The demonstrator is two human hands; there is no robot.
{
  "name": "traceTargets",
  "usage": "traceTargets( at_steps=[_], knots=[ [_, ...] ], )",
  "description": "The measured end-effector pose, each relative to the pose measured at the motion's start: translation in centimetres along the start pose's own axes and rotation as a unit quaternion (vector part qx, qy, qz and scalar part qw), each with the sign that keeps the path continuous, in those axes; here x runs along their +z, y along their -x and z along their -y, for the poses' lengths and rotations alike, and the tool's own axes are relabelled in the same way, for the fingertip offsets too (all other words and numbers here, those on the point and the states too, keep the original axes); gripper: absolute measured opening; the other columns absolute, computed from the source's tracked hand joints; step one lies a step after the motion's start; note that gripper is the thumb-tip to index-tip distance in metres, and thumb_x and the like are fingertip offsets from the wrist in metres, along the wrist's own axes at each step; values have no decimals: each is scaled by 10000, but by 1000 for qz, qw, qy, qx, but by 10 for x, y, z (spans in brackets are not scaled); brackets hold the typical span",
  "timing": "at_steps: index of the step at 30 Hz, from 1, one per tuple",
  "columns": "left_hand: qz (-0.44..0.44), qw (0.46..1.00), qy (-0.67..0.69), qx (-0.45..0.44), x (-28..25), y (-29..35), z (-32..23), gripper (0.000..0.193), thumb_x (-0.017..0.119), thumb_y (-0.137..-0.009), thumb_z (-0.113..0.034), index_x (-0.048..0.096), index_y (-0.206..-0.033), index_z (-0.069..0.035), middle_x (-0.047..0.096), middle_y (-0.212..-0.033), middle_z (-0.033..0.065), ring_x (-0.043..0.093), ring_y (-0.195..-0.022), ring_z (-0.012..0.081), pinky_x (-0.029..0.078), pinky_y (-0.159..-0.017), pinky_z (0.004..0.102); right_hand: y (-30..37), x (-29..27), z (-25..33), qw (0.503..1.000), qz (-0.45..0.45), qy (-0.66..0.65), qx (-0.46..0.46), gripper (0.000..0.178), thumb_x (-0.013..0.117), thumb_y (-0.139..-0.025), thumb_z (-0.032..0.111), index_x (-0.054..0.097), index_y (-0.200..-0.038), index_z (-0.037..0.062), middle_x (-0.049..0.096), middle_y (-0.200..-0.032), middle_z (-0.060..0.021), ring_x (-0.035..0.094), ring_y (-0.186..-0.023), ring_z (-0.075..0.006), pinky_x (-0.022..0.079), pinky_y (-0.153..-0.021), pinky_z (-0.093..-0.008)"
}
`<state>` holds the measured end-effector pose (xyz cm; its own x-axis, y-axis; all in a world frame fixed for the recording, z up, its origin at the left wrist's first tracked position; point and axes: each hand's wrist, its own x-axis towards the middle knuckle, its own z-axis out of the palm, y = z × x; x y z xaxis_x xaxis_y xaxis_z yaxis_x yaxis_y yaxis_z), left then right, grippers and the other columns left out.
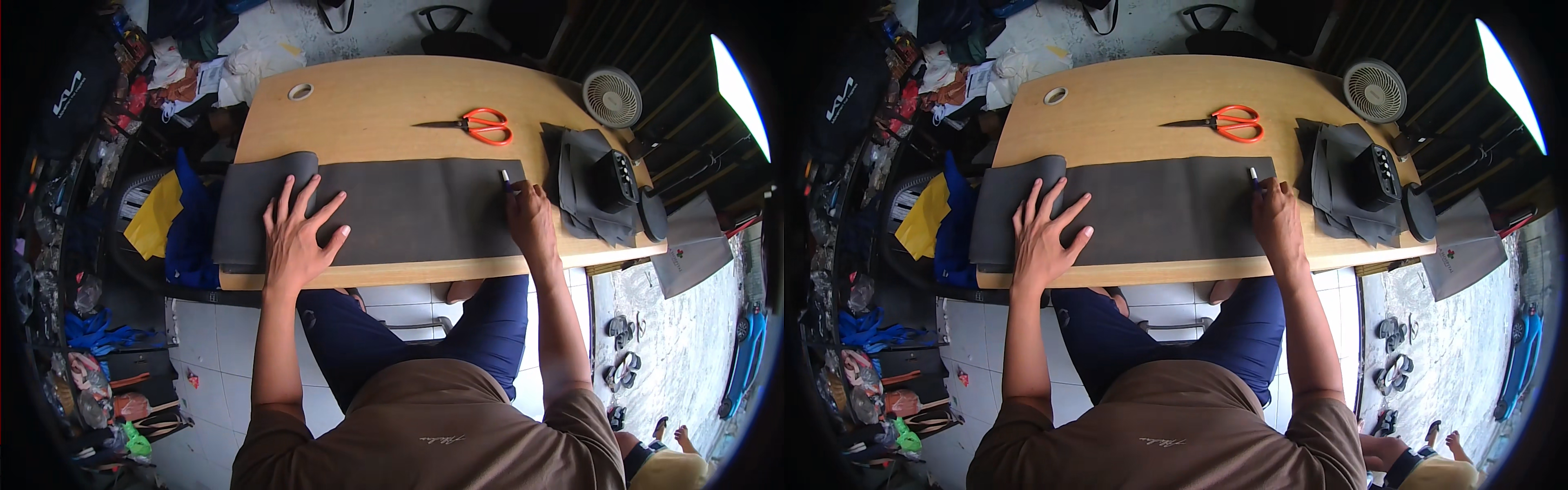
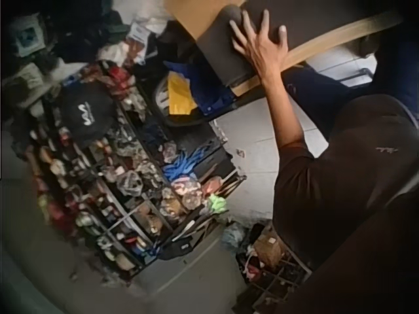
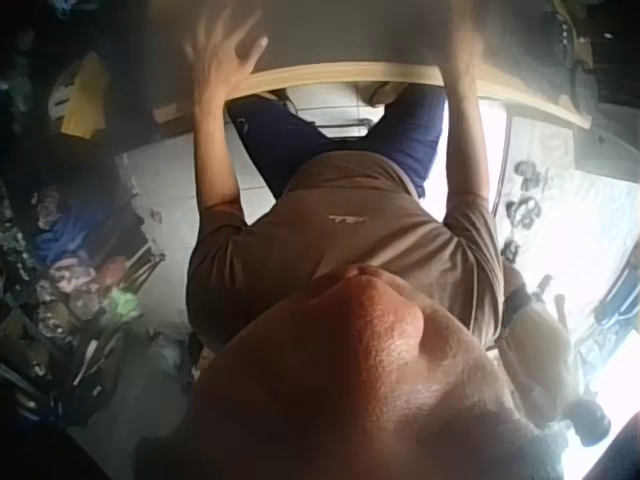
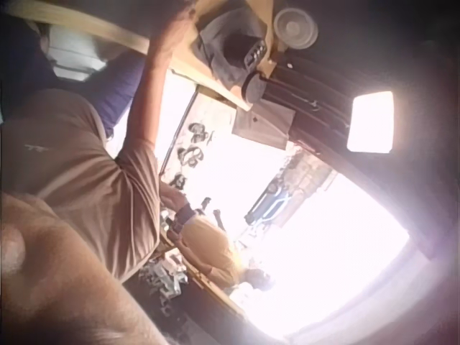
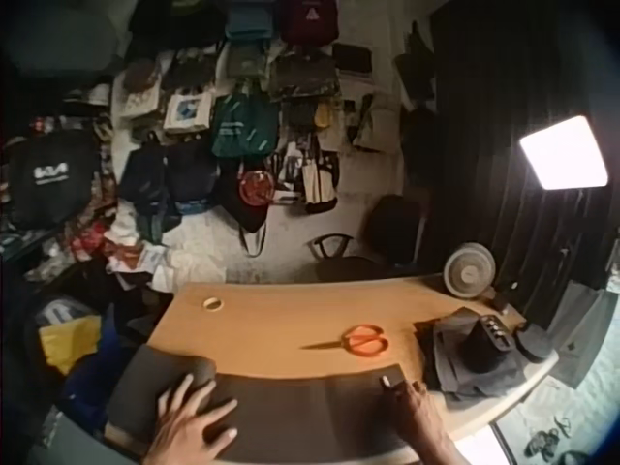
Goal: The recorder is measuring and cutting pieces of dark gray fabric on a wooden table using a pen and scissors.
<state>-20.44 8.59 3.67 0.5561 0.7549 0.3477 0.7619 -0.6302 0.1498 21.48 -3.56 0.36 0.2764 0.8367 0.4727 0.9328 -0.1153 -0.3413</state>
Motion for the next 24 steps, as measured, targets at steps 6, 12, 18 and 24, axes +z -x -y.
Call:
traceTargets(
  at_steps=[6, 12, 18, 24],
  knots=[
    [14, 1000, -9, -9, -3, -2, -3, 534, 759, -1023, -495, 739, -1541, -365, 476, -1786, 71, 316, -1699, 397, 239, -1345, 633, -58, -1, -51, 999, -49, 20, 9, 162, 714, -1028, 103, 639, -1099, -22, 716, -1032, -315, 713, -971, -539, 589, -842, -615],
    [19, 1000, -2, -11, -4, -1, -3, 540, 758, -1023, -507, 735, -1544, -368, 469, -1790, 69, 306, -1703, 391, 233, -1347, 641, -89, 16, -87, 994, -20, 99, 38, 188, 747, -1028, 144, 679, -1100, -15, 763, -1013, -270, 737, -1006, -489, 609, -882, -587],
    [25, 1000, -2, -15, -4, 0, -4, 541, 759, -1021, -503, 736, -1544, -368, 466, -1791, 67, 294, -1708, 391, 220, -1353, 646, -89, 17, -74, 985, 25, 145, 88, 283, 737, -1036, 175, 662, -1177, -58, 707, -1142, -317, 736, -1031, -515, 614, -900, -583],
    [13, 1000, 5, -17, -2, 0, -2, 533, 777, -1000, -485, 753, -1520, -367, 486, -1777, 65, 304, -1703, 389, 223, -1344, 665, -135, 21, -36, 991, 23, 90, -102, 351, 731, -1026, 138, 674, -1342, -3, 704, -1248, -242, 699, -1139, -463, 579, -1025, -530]
  ],
)
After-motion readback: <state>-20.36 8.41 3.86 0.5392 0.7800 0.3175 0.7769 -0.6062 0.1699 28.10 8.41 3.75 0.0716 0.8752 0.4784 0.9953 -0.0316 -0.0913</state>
